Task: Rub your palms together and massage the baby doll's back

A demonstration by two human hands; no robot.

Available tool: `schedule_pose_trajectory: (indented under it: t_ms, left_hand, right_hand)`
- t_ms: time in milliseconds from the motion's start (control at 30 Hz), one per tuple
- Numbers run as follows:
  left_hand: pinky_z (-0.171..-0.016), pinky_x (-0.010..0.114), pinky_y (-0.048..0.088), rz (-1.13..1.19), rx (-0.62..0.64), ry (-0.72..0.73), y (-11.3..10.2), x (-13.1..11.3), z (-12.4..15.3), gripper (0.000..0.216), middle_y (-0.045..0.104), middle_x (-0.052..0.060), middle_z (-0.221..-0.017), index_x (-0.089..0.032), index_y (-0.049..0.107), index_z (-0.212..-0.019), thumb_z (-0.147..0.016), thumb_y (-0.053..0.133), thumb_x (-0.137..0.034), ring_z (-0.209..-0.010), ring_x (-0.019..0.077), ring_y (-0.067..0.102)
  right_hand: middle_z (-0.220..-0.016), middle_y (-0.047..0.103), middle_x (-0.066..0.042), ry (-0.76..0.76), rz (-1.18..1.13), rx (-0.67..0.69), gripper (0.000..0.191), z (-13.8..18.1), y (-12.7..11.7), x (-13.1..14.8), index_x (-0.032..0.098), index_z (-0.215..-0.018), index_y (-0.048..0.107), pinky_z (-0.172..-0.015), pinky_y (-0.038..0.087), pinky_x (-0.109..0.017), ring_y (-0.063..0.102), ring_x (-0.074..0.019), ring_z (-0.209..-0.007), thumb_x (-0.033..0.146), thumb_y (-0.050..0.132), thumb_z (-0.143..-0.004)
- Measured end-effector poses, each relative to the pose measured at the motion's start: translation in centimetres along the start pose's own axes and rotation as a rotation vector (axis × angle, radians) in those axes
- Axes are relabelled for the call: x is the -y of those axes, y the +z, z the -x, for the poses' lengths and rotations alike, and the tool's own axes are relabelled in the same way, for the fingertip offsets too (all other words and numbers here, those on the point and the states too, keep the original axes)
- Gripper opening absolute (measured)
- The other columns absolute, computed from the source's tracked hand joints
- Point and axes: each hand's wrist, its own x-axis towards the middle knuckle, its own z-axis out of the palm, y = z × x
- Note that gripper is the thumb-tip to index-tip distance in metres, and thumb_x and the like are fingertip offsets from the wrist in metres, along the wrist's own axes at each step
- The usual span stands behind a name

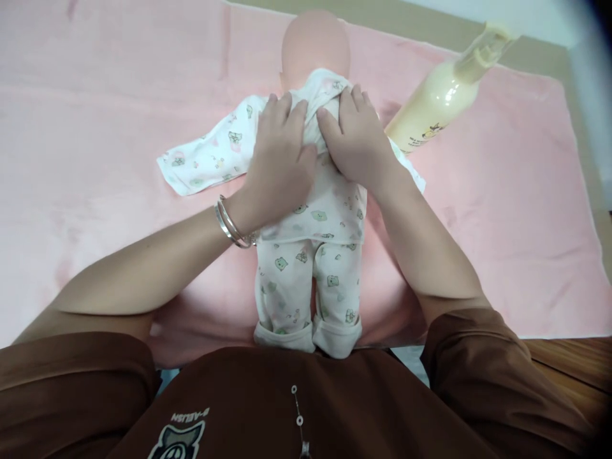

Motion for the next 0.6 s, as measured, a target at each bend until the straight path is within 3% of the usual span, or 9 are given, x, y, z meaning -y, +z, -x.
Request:
schedule_pose_trajectory:
  t_ms: [100, 200, 300, 367, 500, 600]
  left_hand:
    - [-0.113, 0.046, 0.042, 0.071, -0.184, 0.06, 0.8, 1.8, -2.0, 0.028, 0.063, 0.01, -0.117, -0.024, 0.061, -0.105, -0.087, 0.043, -0.013, -0.119, 0.0275, 0.055]
    - [-0.098, 0.052, 0.044, 0.089, -0.166, 0.073, 0.9, 3.2, -3.4, 0.01, 0.063, 0.011, -0.096, -0.028, 0.056, -0.083, -0.087, 0.048, -0.024, -0.103, 0.0319, 0.055]
    - [-0.099, 0.057, 0.04, 0.102, -0.12, 0.063, 0.8, 3.6, -3.6, 0.016, 0.062, 0.014, -0.101, -0.03, 0.061, -0.087, -0.087, 0.048, -0.039, -0.108, 0.0375, 0.053]
    - [-0.1, 0.058, 0.039, 0.1, -0.144, 0.044, 0.9, 3.5, -3.4, 0.025, 0.063, 0.015, -0.107, -0.03, 0.064, -0.098, -0.087, 0.045, -0.042, -0.111, 0.038, 0.053]
    - [-0.107, 0.057, 0.036, 0.12, -0.212, 0.0, 1.4, 3.4, -3.0, 0.04, 0.064, 0.015, -0.118, -0.025, 0.064, -0.115, -0.087, 0.044, -0.046, -0.116, 0.0352, 0.053]
    - [-0.111, 0.056, 0.033, 0.169, -0.174, -0.018, 1.3, 3.4, -2.8, 0.038, 0.062, 0.012, -0.121, -0.03, 0.064, -0.116, -0.091, 0.046, -0.05, -0.121, 0.0347, 0.05]
  right_hand:
    - [-0.164, 0.033, -0.019, 0.065, 0.068, 0.047, 0.07, 2.5, -1.1, 2.7, -0.001, -0.157, 0.028, -0.131, 0.023, -0.049, 0.027, -0.0318, -0.156, 0.04, 0.022, -0.101]
    - [-0.162, 0.038, -0.016, 0.082, 0.064, 0.021, 0.066, 4.2, -1.5, 4.6, 0.004, -0.156, 0.032, -0.131, 0.022, -0.047, 0.03, -0.0306, -0.154, 0.037, 0.025, -0.099]
    - [-0.133, 0.061, -0.019, 0.0, 0.114, -0.068, 0.049, 4.0, -1.4, 4.5, 0.009, -0.131, 0.057, -0.116, 0.042, -0.048, 0.052, -0.0311, -0.132, 0.029, 0.025, -0.101]
    - [-0.115, 0.066, -0.017, -0.034, 0.13, -0.11, 0.044, 3.0, -1.1, 3.5, 0.01, -0.116, 0.062, -0.103, 0.05, -0.046, 0.06, -0.0297, -0.114, 0.031, 0.026, -0.104]
    - [-0.121, 0.065, -0.015, 0.115, 0.023, -0.116, 0.045, 0.8, -0.1, 1.4, 0.016, -0.117, 0.06, -0.104, 0.047, -0.048, 0.06, -0.0317, -0.115, 0.053, 0.037, -0.104]
    - [-0.125, 0.063, -0.012, 0.146, -0.08, -0.106, 0.045, 0.2, 0.6, 0.8, 0.02, -0.116, 0.057, -0.108, 0.044, -0.05, 0.057, -0.0301, -0.119, 0.059, 0.038, -0.101]
